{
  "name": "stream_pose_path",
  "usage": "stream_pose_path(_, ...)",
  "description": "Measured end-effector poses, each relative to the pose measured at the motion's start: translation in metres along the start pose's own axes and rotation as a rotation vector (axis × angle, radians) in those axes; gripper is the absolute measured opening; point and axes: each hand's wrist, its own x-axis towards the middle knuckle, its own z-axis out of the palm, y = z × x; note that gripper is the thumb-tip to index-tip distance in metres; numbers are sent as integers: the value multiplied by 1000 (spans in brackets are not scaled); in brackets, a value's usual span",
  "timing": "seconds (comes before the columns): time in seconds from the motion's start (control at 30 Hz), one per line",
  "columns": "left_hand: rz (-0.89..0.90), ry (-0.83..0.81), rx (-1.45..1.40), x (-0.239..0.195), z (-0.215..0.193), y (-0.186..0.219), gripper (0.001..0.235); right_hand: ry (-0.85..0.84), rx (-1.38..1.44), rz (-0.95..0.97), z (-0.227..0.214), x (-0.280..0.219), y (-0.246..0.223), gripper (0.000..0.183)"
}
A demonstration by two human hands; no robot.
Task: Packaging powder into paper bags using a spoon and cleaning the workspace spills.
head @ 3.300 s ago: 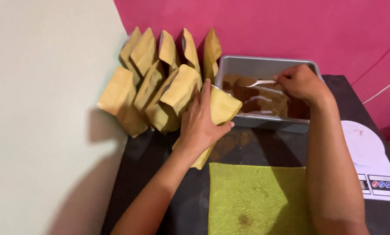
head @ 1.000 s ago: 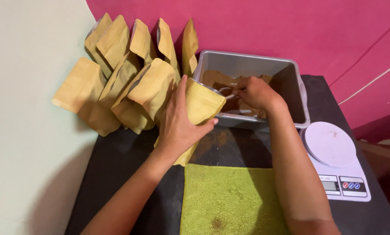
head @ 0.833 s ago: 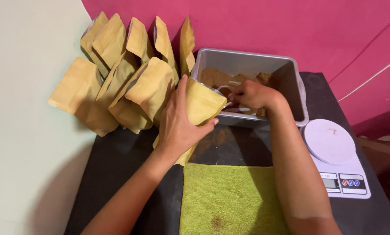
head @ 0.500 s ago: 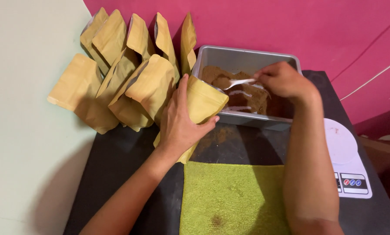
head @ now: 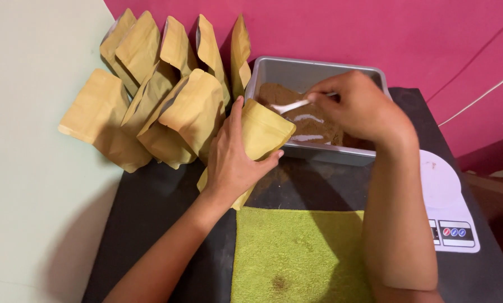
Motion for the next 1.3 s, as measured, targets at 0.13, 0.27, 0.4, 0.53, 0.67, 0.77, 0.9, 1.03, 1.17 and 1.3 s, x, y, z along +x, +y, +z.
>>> stream_pose_path(0.13,-4,-1,0,1,0,-2,115,15,-34,77,-3,-4,-11,26)
stream_pose_path(0.27,18,21,-15,-1,1,-2,116,58,-50,54,-7,-6,-1,25)
stream_pose_path(0.4,32,20,-12,0,0,-1,115,41,-18,146,-9,-6,0,25)
stream_pose_path(0.53,16,14,-18,1,-1,0,115,31,-13,158,-11,-7,1,26)
stream_pose_path(0.67,17,7,-14,1,-1,-2,114,36,3,145,-14,-8,-1,26)
stream_pose_path(0.77,19,0,-27,2,-2,-2,113,41,3,148,-14,-10,-3,26)
stream_pose_path(0.9,-12,-30,-90,4,-7,-1,112,52,-3,84,-13,-12,-8,24)
stream_pose_path(1.03,-25,-59,-147,6,-11,-2,115,37,3,121,-14,-17,-20,26)
stream_pose_path(1.17,-48,-79,-268,8,-17,1,112,55,-55,97,-18,-21,-28,24)
stream_pose_path(1.3,1,-93,-269,6,-14,-4,115,61,-79,53,-23,-30,-33,23)
